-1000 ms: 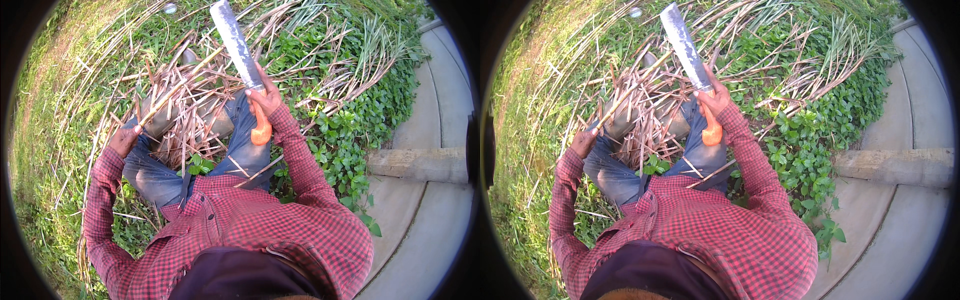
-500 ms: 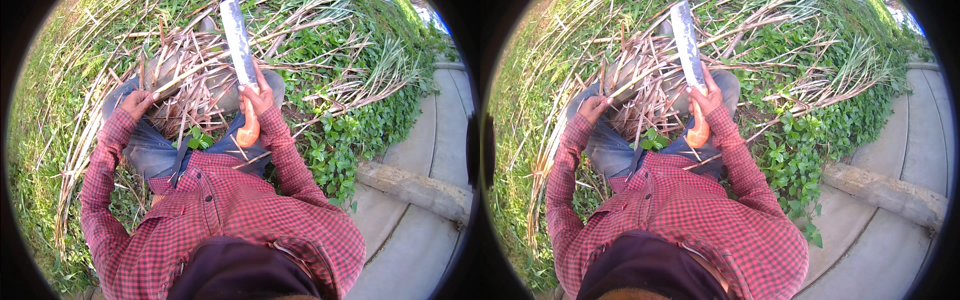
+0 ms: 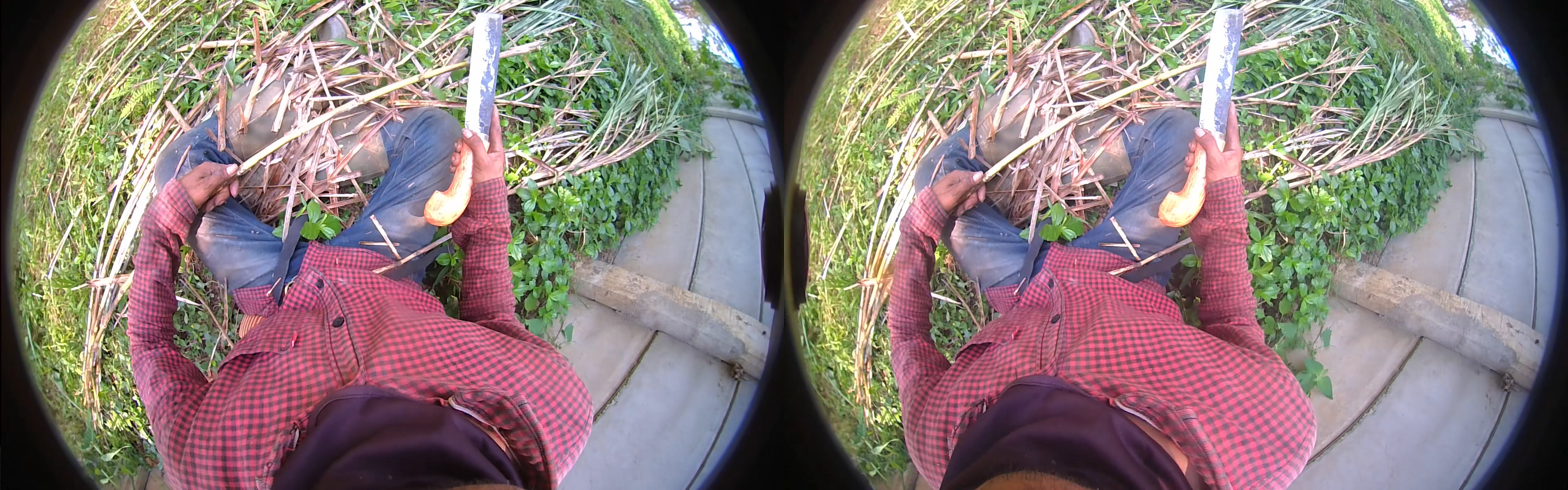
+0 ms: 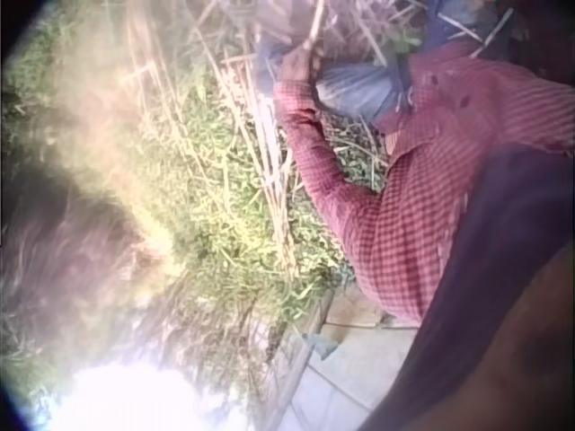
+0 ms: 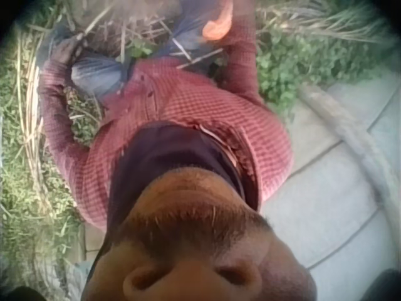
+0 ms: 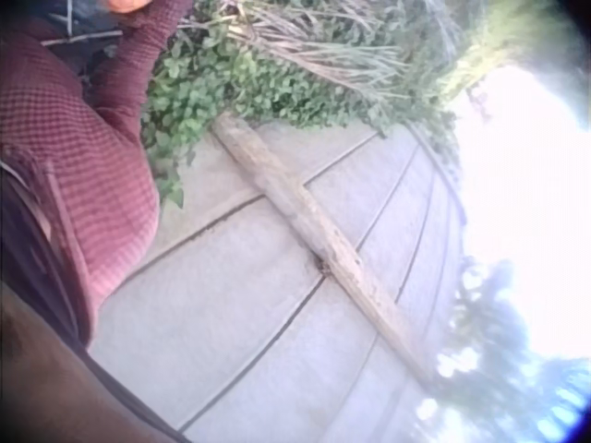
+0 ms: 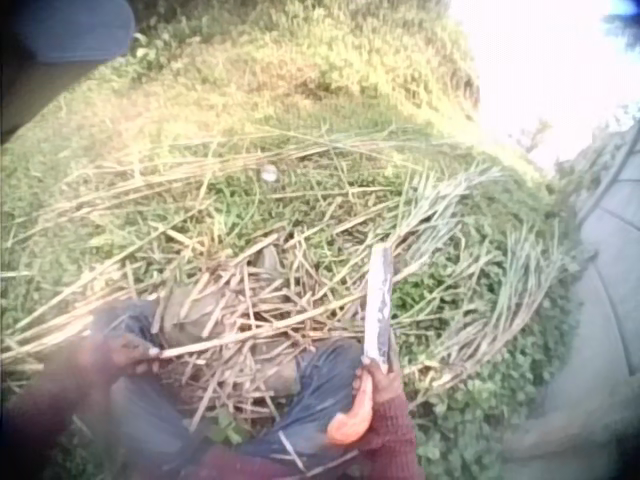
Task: The person sits on the ground and uses a machete to split long, thin sticks into smaller pieces. They hold a stick in their left hand and repeatedly strike it with the machete in their right hand, creating a pile of wood chips and debris.
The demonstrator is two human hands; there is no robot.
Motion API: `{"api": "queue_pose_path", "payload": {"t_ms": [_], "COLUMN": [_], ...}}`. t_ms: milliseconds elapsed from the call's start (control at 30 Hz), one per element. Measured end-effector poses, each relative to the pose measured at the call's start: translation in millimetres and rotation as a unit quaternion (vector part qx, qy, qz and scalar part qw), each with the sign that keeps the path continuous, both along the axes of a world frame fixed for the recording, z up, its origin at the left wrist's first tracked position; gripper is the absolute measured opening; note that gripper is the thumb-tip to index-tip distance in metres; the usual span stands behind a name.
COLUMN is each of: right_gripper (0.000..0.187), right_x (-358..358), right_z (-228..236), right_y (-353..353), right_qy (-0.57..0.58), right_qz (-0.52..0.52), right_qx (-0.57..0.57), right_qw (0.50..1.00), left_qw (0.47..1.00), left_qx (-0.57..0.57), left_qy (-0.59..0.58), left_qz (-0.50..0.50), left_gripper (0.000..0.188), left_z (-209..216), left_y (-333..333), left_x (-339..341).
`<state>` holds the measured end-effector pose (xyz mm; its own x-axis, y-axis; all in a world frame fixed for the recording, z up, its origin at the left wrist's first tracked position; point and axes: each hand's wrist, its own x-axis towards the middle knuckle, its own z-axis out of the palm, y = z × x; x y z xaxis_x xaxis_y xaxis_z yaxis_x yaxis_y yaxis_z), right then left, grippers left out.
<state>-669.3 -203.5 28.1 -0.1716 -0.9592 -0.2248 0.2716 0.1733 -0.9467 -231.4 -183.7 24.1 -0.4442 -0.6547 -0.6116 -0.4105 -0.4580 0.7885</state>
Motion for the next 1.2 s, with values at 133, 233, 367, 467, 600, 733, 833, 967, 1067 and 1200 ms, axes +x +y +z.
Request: {"api": "queue_pose_path", "payload": {"t_ms": [133,233,367,467,600,733,833,967,1067,1200], "right_gripper": [0.074,0.075,0.075,0.074,0.074,0.073,0.072,0.072,0.072,0.070], "right_x": [-9.4,-9.3,-7.3,-10.2,-8.8,-7.3,-3.6,17.1,42.0,55.9], "right_z": [-4.5,-4.4,-2.3,-5.5,0.7,15.7,26.5,32.5,34.3,48.2], "right_y": [1.9,-0.6,-6.7,-4.8,-3.3,-11.8,-22.6,-18.1,7.8,19.1], "right_qy": [0.012,0.029,0.044,0.045,0.034,0.025,-0.008,-0.020,-0.035,-0.035], "right_qz": [0.014,0.016,0.017,0.004,-0.004,0.041,0.048,0.096,0.274,0.317], "right_qx": [-0.042,-0.038,-0.043,-0.034,-0.032,-0.023,-0.013,0.015,0.042,0.048], "right_qw": [0.999,0.999,0.998,0.998,0.999,0.999,0.999,0.995,0.960,0.947], "left_qw": [0.977,0.934,0.987,0.956,0.818,0.741,0.707,0.676,0.666,0.634], "left_qx": [0.172,0.329,0.137,-0.256,-0.399,-0.515,-0.555,-0.584,-0.577,-0.613], "left_qy": [0.091,0.128,0.069,-0.136,-0.414,-0.424,-0.431,-0.439,-0.462,-0.454], "left_qz": [-0.086,-0.053,-0.055,-0.039,0.008,0.074,0.082,0.102,0.105,0.127], "left_gripper": [0.046,0.046,0.039,0.035,0.030,0.023,0.017,0.022,0.021,0.019], "left_z": [-2.8,-10.9,-29.1,-16.1,51.8,54.7,56.8,50.6,34.4,24.5], "left_y": [-3.4,15.3,45.1,49.2,35.5,34.5,33.2,23.9,21.7,29.2], "left_x": [-11.5,-27.1,-40.1,-37.5,-46.4,-41.1,-42.1,-47.0,-35.9,-45.2]}}
